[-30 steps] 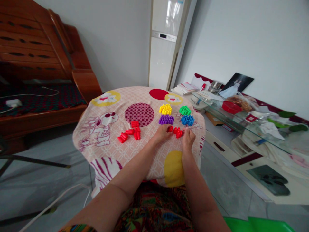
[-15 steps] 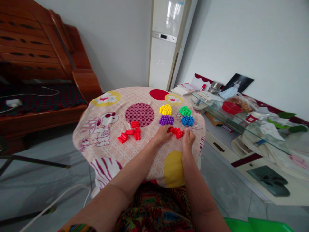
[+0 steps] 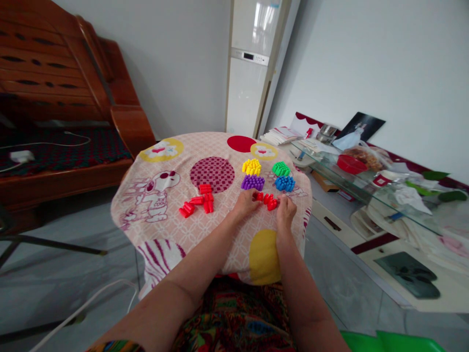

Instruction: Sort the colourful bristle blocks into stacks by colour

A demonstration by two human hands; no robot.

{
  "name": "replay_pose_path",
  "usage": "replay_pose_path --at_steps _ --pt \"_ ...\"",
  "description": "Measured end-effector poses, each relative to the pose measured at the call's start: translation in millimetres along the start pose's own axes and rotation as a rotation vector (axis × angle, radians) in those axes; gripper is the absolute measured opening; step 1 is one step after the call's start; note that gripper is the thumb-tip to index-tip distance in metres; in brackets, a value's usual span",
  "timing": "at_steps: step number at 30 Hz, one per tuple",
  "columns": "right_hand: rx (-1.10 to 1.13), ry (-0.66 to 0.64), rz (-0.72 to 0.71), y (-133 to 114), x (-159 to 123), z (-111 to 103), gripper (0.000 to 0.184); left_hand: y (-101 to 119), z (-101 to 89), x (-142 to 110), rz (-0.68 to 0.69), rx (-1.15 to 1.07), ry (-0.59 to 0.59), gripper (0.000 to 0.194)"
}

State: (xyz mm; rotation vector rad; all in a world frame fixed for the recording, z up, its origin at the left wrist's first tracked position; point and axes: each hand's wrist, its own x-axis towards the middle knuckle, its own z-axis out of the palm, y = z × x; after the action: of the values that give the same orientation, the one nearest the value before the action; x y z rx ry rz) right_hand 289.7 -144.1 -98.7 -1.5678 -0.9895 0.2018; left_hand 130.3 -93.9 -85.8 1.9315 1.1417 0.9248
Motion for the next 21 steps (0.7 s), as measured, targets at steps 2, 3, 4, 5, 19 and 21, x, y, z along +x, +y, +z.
replay_pose_path --at_steps 2,3,4,5,19,21 --pt "0.001 -0.005 -0.008 1 0 0 0.039 1 2.0 -1 -0.02 0.008 0.013 0.026" --pt "0.003 -0.006 -0.012 1 0 0 0.039 2 3.2 -1 -0.026 0.018 0.022 0.024" --pt "0.005 -0.006 -0.016 2 0 0 0.041 3 4.3 0 -0.029 0.029 0.033 0.023" --pt "0.008 -0.004 -0.017 2 0 1 0.042 4 5.3 0 -0.027 0.038 0.042 0.023" --pt "0.003 0.024 -0.009 5 2 3 0.046 1 10.2 18 0.065 0.062 0.028 0.03" --pt "0.005 0.026 -0.02 5 1 3 0.046 3 11.4 19 0.071 0.103 0.017 0.031"
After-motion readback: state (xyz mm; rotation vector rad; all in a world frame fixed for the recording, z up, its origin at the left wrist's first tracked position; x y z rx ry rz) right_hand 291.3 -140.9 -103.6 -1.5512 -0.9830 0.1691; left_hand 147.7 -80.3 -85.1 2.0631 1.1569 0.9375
